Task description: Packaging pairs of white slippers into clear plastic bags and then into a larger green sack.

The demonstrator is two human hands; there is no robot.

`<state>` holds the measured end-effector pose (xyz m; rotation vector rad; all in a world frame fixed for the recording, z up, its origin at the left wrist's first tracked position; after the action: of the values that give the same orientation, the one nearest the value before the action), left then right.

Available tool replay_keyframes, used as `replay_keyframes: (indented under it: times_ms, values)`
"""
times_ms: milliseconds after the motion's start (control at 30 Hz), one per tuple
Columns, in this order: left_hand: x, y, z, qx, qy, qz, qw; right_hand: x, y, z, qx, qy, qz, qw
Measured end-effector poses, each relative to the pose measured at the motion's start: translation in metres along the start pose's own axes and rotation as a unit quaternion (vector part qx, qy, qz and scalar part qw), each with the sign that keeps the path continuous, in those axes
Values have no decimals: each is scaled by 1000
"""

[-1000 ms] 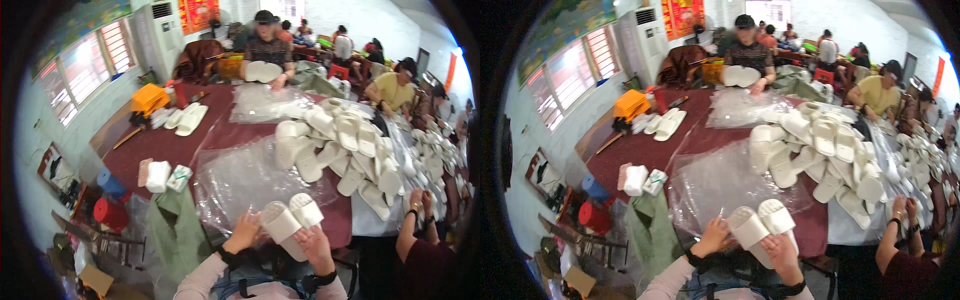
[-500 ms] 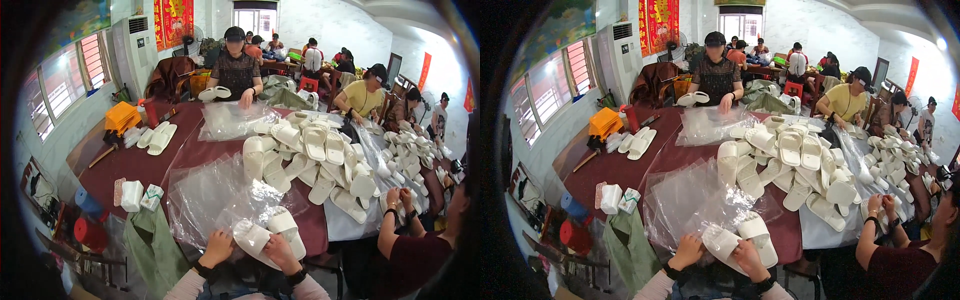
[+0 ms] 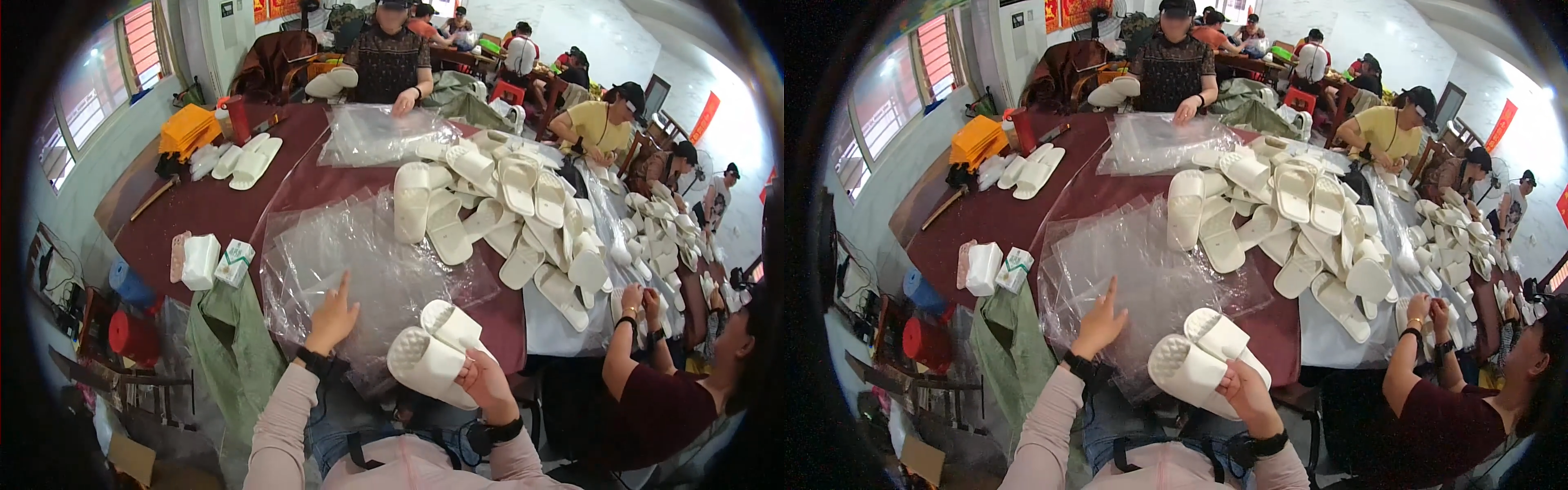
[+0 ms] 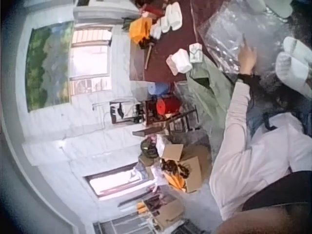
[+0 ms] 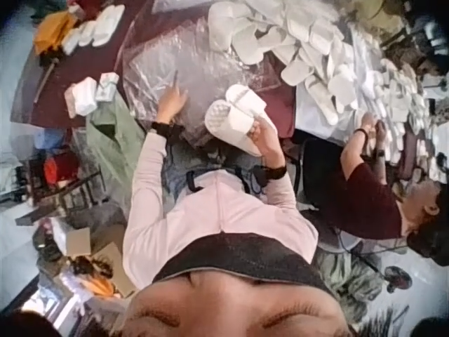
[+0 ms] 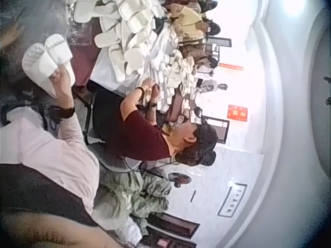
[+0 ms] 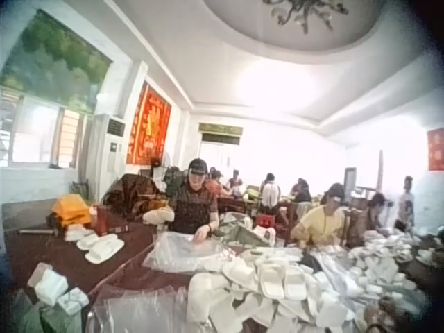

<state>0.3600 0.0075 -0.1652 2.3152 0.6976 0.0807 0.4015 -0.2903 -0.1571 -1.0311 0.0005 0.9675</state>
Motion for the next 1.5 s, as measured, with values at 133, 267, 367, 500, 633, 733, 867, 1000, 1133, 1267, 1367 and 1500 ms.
replay_keyframes:
  times_ms: [133, 267, 367, 500, 633, 733, 867, 1000, 1133, 1267, 1367, 1500]
  values:
    - [4, -9, 6, 96, 34, 7, 995, -18, 9, -10, -28, 4, 39, 999]
    - [0, 2, 9, 121, 63, 43, 990, -33, 8, -27, -58, 52, 47, 996]
    - [-35, 47, 27, 131, 33, 292, 947, -42, 0, -44, -90, 62, 43, 993]
    - [-85, 78, 57, 107, -46, 364, 924, -50, -8, -53, -128, 101, 52, 985]
    - [-86, 71, 71, 203, 5, 342, 917, -50, 1, -60, -136, 97, 69, 984]
    - [-78, 66, 75, 197, 18, 316, 928, -49, 4, -55, -138, 99, 68, 983]
    - [-68, 67, 72, 156, -7, 279, 947, -44, 5, -43, -144, 91, 64, 983]
    - [-57, 57, 64, 90, -5, 279, 956, -45, 5, -44, -154, 93, 63, 982]
    - [-47, 47, 48, -32, 20, 276, 961, -47, 0, -57, -167, 112, 50, 978]
    - [-41, 55, 34, -93, 24, 228, 969, -53, -10, -64, -191, 143, 49, 970]
    - [-39, 57, 26, -147, 26, 235, 961, -50, -11, -60, -199, 138, 33, 970]
    - [-36, 57, 25, -215, -27, 214, 953, -40, -25, -38, -207, 111, -10, 972]
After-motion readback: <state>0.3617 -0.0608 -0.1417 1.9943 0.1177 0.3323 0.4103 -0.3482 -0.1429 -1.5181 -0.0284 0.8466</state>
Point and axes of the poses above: each hand's wrist, its own x-axis towards the middle knuckle, its own z-axis out of the palm, y = z × x, the point moved 9 cm from there along x, towards the middle knuckle, and after that the axes turned 6 degrees about -x, right-handed, at the moved point
